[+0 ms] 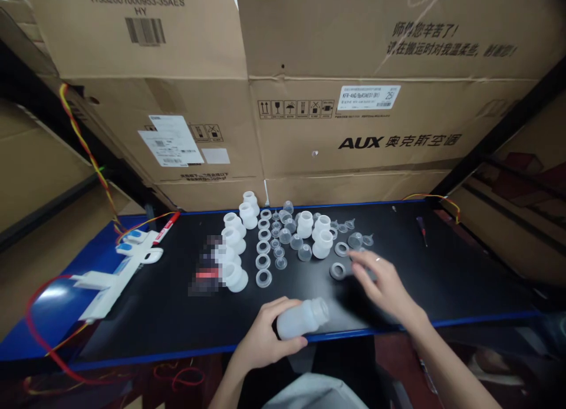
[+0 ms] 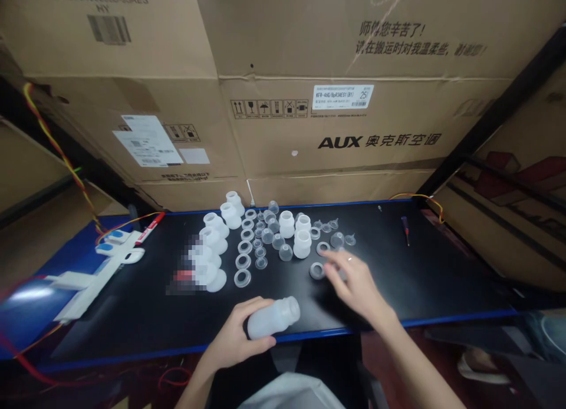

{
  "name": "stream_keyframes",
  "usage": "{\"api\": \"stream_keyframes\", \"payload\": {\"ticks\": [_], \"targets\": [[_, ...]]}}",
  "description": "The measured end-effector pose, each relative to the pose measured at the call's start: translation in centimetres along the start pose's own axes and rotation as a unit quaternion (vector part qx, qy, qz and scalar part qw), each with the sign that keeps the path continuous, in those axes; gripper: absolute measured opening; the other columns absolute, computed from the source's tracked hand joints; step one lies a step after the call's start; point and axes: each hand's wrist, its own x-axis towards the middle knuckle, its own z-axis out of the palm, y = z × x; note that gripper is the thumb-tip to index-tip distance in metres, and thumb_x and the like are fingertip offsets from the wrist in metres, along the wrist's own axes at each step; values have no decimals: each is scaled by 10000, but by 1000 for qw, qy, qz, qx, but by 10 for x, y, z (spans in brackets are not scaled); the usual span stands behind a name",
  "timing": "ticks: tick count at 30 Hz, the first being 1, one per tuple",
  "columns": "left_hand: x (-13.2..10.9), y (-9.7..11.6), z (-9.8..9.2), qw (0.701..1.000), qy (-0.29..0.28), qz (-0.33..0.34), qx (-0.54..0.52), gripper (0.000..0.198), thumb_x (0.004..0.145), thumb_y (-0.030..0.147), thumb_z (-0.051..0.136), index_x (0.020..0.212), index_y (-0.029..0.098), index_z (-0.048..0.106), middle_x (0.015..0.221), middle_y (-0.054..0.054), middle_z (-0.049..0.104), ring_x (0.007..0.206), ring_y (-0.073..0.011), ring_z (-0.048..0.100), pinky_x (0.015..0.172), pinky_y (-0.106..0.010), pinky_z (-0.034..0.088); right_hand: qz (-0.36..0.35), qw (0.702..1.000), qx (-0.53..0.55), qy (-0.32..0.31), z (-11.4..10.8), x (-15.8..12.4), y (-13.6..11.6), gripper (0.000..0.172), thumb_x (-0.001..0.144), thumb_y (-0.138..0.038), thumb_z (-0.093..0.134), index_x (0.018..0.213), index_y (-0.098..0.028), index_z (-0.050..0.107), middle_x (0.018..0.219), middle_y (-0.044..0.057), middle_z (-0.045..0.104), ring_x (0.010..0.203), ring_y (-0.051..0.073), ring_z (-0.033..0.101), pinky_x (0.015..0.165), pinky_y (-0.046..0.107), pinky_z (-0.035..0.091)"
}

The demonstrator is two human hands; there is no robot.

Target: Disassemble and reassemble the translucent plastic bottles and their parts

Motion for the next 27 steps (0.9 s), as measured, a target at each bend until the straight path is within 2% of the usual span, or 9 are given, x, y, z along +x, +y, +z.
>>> {"api": "stream_keyframes", "payload": {"ticks": [2,3,6,11,13,16,20,23,27], "targets": [[1,2,-1,1000,-18,0,3,578,728,325,926,1292,281,812,1199,-83,785,1098,-305,724,1053,-423,560,-18,989,44,-143,9,-9,-30,401,1130,-408,522,1490,-274,636,1199,98,793,1041,273,745,947,394,553],[1,2,-1,1000,-18,2,4,580,732,323,923,1300,283,808,1200,-82,785,1096,-301,722,1056,-422,559,-21,980,55,-188,15,-13,-42,435,1117,-446,554,1509,-270,622,1240,104,794,1058,281,748,952,395,553],[1,0,1,1000,-13,10,5,564,751,320,907,1304,268,804,1167,-86,788,1067,-291,721,1028,-412,577,-14,968,85,-237,29,-20,-66,516,1049,-560,669,1449,-234,651,1289,126,785,1078,298,743,962,389,549],[-3,-7,5,1000,8,-6,22,616,686,336,956,1283,283,815,1274,-100,788,1173,-340,714,1104,-464,557,-5,962,116,-247,29,-22,-70,427,1012,-516,727,1317,-220,690,1146,90,781,995,270,737,914,356,546],[-4,-7,5,1000,-6,-11,26,615,698,354,948,1295,300,808,1323,-90,783,1216,-345,699,1124,-459,541,-15,960,101,-259,22,-23,-68,447,1023,-537,718,1346,-230,680,1157,88,769,1025,275,732,947,371,549],[-5,-3,2,999,-42,-9,14,547,747,405,898,1273,281,810,1272,-77,807,1156,-322,703,1092,-422,541,-36,958,80,-272,12,-28,-66,478,1055,-533,689,1443,-260,629,1236,93,750,1073,269,732,982,374,562],[-6,2,-3,997,-75,-8,-12,475,797,505,815,1179,222,823,1104,-68,816,1006,-281,687,991,-368,538,-97,954,86,-271,6,-34,-70,433,1073,-287,657,1499,-271,579,1397,114,707,1211,255,714,1044,364,577],[-7,3,-3,996,-82,-1,-37,466,832,559,764,1127,204,823,1059,-64,795,986,-270,666,966,-349,518,-165,954,51,-245,6,-35,-73,527,1035,-62,524,1531,-239,548,1496,137,660,1317,248,665,1108,395,566],[-5,9,-5,993,-87,-3,-81,481,827,621,770,1056,201,825,1018,-59,785,974,-267,664,956,-341,509,-260,951,-26,-165,6,-33,-75,647,952,86,376,1484,-207,599,1445,139,703,1229,245,678,1022,411,606]]}}
